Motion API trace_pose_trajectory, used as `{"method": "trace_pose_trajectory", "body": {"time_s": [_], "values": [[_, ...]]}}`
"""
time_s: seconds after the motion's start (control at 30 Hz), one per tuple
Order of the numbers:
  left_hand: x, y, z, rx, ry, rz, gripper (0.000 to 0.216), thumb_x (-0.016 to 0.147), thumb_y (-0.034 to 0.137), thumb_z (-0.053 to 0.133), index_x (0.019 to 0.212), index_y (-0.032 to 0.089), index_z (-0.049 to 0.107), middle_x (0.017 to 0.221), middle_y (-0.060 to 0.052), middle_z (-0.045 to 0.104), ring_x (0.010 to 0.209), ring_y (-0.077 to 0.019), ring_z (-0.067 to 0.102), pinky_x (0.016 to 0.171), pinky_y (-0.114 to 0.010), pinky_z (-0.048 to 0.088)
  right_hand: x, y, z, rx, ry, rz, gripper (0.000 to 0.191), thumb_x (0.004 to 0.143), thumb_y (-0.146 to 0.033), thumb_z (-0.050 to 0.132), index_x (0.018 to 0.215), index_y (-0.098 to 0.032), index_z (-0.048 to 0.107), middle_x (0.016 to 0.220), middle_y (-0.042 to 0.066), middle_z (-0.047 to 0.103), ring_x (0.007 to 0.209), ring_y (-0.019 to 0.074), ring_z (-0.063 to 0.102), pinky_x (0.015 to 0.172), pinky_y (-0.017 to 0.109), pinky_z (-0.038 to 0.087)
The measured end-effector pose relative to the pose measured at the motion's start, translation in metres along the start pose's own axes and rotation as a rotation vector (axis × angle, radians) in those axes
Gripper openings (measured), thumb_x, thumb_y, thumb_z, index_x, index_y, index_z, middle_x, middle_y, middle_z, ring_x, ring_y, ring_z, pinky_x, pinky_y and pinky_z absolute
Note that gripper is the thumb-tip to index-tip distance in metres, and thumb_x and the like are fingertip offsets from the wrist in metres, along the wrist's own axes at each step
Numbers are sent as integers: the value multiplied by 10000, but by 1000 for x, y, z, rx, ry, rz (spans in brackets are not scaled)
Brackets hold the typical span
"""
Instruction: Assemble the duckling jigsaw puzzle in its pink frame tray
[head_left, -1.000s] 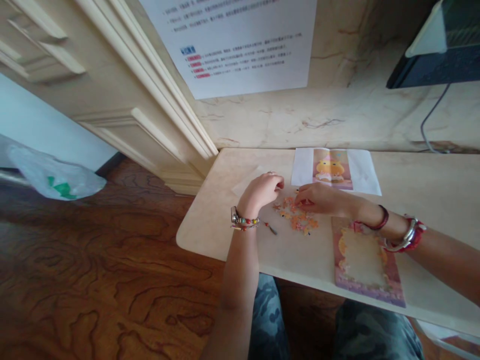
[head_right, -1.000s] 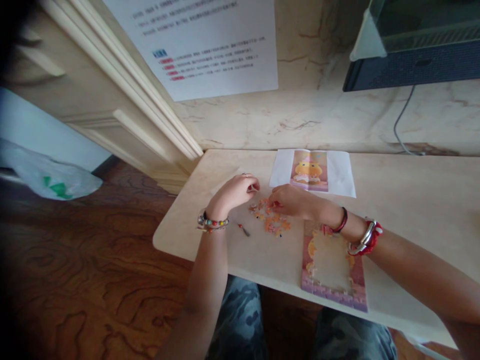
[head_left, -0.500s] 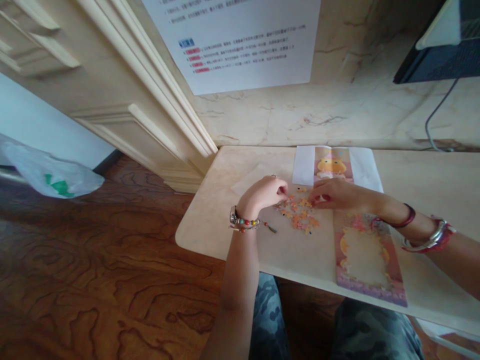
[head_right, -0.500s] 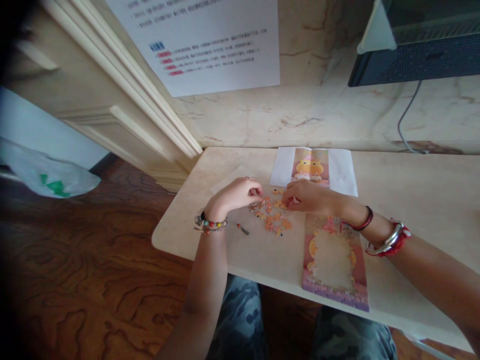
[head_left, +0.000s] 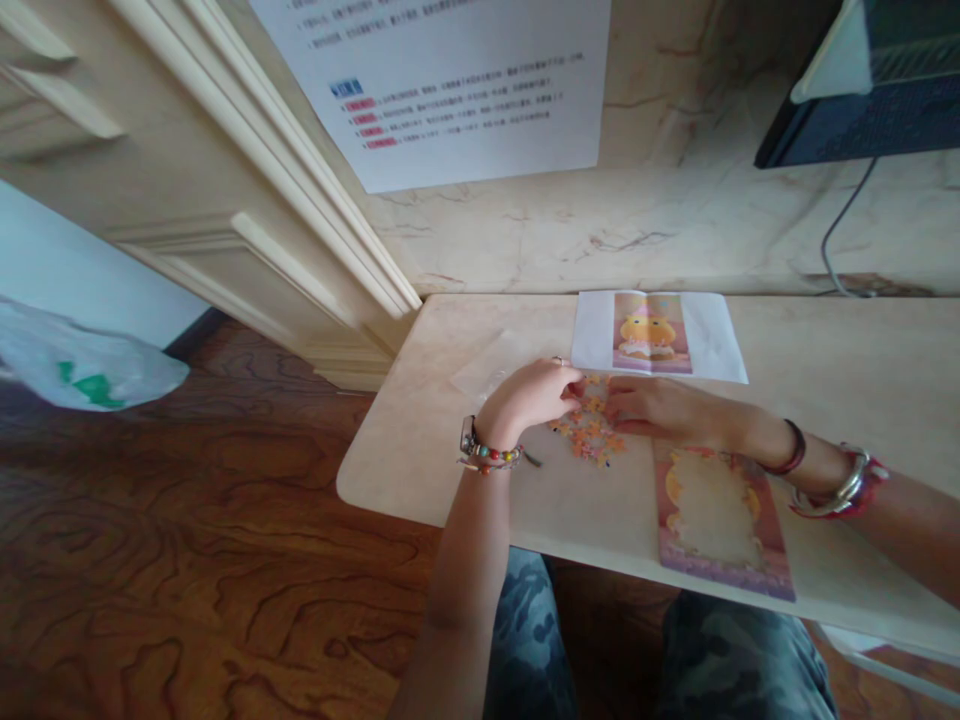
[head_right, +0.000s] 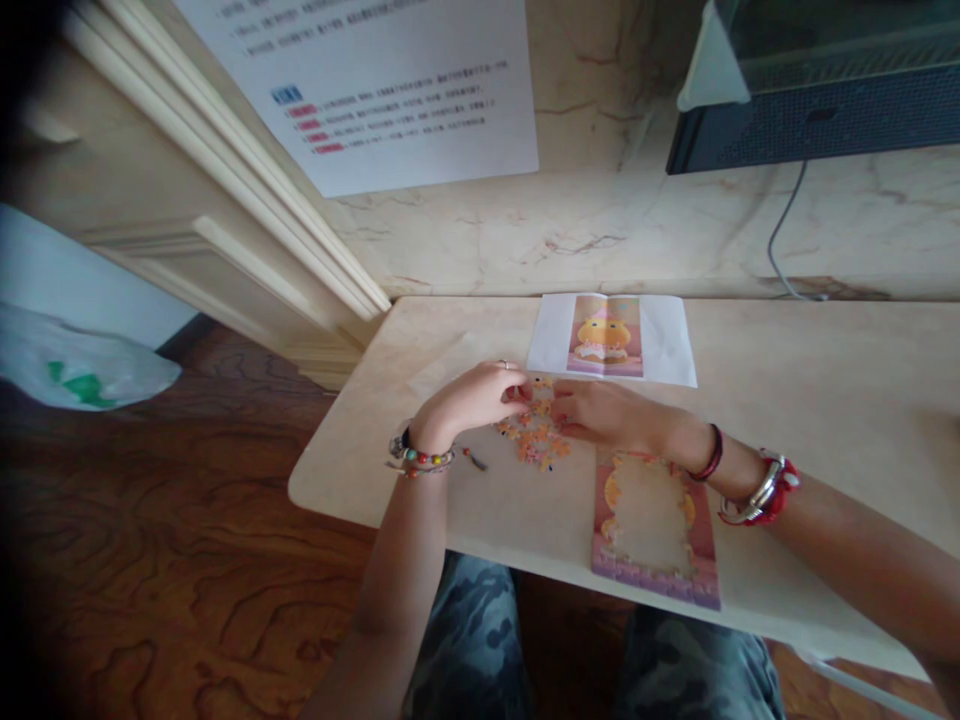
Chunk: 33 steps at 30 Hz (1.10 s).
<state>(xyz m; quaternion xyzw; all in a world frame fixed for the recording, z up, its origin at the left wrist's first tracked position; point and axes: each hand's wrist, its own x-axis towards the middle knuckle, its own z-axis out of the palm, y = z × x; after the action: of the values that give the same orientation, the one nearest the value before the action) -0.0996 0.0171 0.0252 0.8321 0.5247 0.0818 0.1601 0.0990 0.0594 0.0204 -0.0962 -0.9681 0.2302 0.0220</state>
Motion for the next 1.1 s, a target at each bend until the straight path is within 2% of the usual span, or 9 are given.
{"method": "trace_pose_trajectory", "body": {"time_s": [0.17,0.3,0.43,0.57,0.77,0.9,1.1], "values": [[0,0,2,20,-9,13,54,736,168,572,751,139,615,721,-21,600,658,-115,543,620,-231,414,-16,5,-2,-149,75,-2,233,880,-257,368,879,-142,571,880,91,562,761,166,538,679,305,430],[3,8,5,52,59,74,104,796,213,531,816,158,618,816,-29,610,749,-130,565,699,-254,445,-54,14,-9,-149,176,128,229,871,-313,395,890,-156,561,871,78,571,776,162,554,686,286,436],[13,37,16,96,154,271,183,846,230,476,977,162,584,993,-51,591,925,-150,547,825,-292,443,-94,10,-7,-147,239,295,198,852,-284,425,855,-159,577,768,50,600,682,143,569,626,255,438],[21,68,35,111,137,433,211,857,243,470,1037,178,560,1116,-53,557,1041,-164,509,899,-323,424,-116,-4,5,-147,228,359,155,832,-201,455,870,-159,600,792,47,617,709,140,584,651,246,442],[21,78,51,92,-18,495,346,811,252,550,1152,222,494,1147,-33,540,1060,-172,501,922,-340,420,-118,-14,22,-143,348,415,150,821,-172,478,843,-149,625,808,68,612,719,141,584,643,240,453],[19,78,48,108,-51,483,386,809,253,554,1184,222,472,1174,-41,522,1100,-188,471,950,-359,400,-113,-15,28,-161,391,416,163,825,-156,469,841,-138,630,817,79,610,731,144,584,654,244,459],[20,82,47,120,-56,474,420,804,267,560,1207,236,448,1192,-26,512,1103,-187,464,959,-368,394,-112,-15,29,-235,377,437,171,831,-160,468,830,-118,634,771,81,606,679,147,582,609,241,464]]}}
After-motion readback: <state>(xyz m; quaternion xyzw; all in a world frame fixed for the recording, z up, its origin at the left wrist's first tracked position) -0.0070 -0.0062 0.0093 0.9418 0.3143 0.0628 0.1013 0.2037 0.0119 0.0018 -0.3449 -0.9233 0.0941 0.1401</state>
